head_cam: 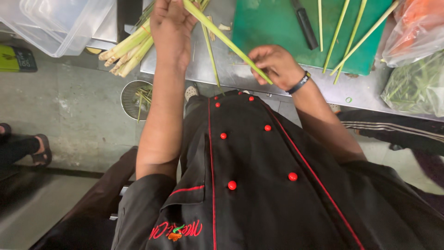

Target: The person prepares lemongrass stalks by peeling outer layers, trimming ends, and bruising them with the back of a knife on a green cutting board. The prepared stalks are placed on the board while waste is discarded into a metal strainer.

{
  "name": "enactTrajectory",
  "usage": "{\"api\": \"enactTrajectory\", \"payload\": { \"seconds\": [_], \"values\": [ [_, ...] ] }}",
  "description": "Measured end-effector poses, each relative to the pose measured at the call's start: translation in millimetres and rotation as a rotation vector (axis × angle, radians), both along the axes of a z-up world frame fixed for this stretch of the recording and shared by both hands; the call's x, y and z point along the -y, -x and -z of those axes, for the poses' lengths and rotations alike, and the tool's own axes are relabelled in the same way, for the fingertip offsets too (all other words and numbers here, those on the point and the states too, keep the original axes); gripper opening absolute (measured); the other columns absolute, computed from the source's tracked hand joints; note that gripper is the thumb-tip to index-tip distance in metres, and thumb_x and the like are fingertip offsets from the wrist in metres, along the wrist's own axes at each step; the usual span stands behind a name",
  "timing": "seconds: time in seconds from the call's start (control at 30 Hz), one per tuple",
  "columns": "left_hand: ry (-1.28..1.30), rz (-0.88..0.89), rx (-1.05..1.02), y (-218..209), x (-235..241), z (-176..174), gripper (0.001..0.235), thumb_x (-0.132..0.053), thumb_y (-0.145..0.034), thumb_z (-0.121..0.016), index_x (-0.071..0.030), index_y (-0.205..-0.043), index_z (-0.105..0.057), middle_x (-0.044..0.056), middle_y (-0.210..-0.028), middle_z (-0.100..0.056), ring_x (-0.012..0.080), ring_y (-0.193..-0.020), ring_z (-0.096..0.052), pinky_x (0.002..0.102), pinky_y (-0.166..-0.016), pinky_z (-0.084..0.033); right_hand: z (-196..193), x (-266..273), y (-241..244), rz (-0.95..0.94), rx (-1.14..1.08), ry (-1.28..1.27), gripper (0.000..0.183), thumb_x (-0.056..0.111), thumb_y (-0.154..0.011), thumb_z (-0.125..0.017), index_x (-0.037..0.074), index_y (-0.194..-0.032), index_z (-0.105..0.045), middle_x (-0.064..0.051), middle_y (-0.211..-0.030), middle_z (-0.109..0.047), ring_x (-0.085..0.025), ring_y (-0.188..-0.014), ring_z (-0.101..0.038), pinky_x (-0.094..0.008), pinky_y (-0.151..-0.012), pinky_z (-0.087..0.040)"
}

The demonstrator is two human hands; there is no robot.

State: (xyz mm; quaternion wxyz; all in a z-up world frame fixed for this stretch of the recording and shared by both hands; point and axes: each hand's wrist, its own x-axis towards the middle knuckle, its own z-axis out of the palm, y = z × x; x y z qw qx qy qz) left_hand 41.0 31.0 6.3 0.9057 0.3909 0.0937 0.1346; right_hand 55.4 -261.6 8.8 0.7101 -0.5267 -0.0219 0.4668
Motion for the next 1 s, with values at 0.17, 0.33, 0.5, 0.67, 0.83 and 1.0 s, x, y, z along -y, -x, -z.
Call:
{"api": "enactTrajectory", "payload": {
  "seconds": [0.17,0.33,0.5,0.67,0.83,1.0],
  "values": [
    [-0.278,0.017,-0.140,8.0,14.2,12.2,0.017,-0.017,-0.108,-0.058,-0.006,-0.098,-0.066,0.001,-0.089,-0.068,0.0102,-0.076,-0.059,0.027,-0.073,-0.051,22.8,22.1,20.7,0.002,-0.051,-0.023,0.023,0.003,-0.094,-0.057,-0.005,-0.113,-0.066,-0.003,-0.072,-0.055,-0.009,-0.059,-0.049,-0.022,-0.053,-0.039],
    [-0.955,0.198,-0.239,37.7,42.8,25.3,0.021,-0.022,-0.098,-0.074,-0.002,-0.105,-0.073,0.005,-0.083,-0.071,0.0091,-0.072,-0.062,0.025,-0.066,-0.050,56.7,103.5,34.7,0.262,0.966,0.359,0.010,-0.002,-0.085,-0.057,0.000,-0.093,-0.063,-0.009,-0.096,-0.063,-0.021,-0.088,-0.063,-0.029,-0.077,-0.050],
    [-1.342,-0.089,-0.245,68.8,1.4,36.5,0.021,-0.016,-0.097,-0.074,-0.001,-0.111,-0.072,0.013,-0.098,-0.075,0.0243,-0.085,-0.071,0.037,-0.075,-0.056,75.8,202.1,23.4,0.166,1.488,1.188,0.033,0.013,-0.059,-0.072,0.003,-0.091,-0.074,-0.015,-0.111,-0.071,-0.033,-0.101,-0.069,-0.039,-0.087,-0.059],
    [-1.868,-0.061,-0.310,91.6,-33.9,38.0,0.028,-0.019,-0.087,-0.078,-0.001,-0.108,-0.071,0.021,-0.092,-0.070,0.0419,-0.087,-0.064,0.052,-0.081,-0.050,61.9,214.3,1.5,0.085,1.461,1.513,0.016,0.012,-0.058,-0.070,0.011,-0.074,-0.074,-0.013,-0.134,-0.059,-0.032,-0.110,-0.060,-0.042,-0.096,-0.053],
    [-1.866,-0.048,-0.381,92.9,-32.2,45.5,0.028,-0.018,-0.087,-0.074,-0.004,-0.112,-0.072,0.021,-0.098,-0.070,0.0431,-0.091,-0.064,0.052,-0.081,-0.051,38.5,144.2,-16.1,0.184,1.630,1.198,0.036,0.015,-0.044,-0.072,0.011,-0.079,-0.080,-0.015,-0.145,-0.052,-0.029,-0.117,-0.051,-0.044,-0.104,-0.047],
    [-1.616,-0.181,-0.307,103.3,-27.8,26.3,0.023,-0.009,-0.096,-0.071,-0.001,-0.118,-0.070,0.021,-0.106,-0.068,0.0405,-0.098,-0.065,0.048,-0.087,-0.053,39.9,71.8,-31.3,0.115,1.280,1.429,0.065,0.020,-0.047,-0.084,0.011,-0.110,-0.071,-0.019,-0.131,-0.053,-0.042,-0.114,-0.049,-0.050,-0.090,-0.046]
  ]
}}
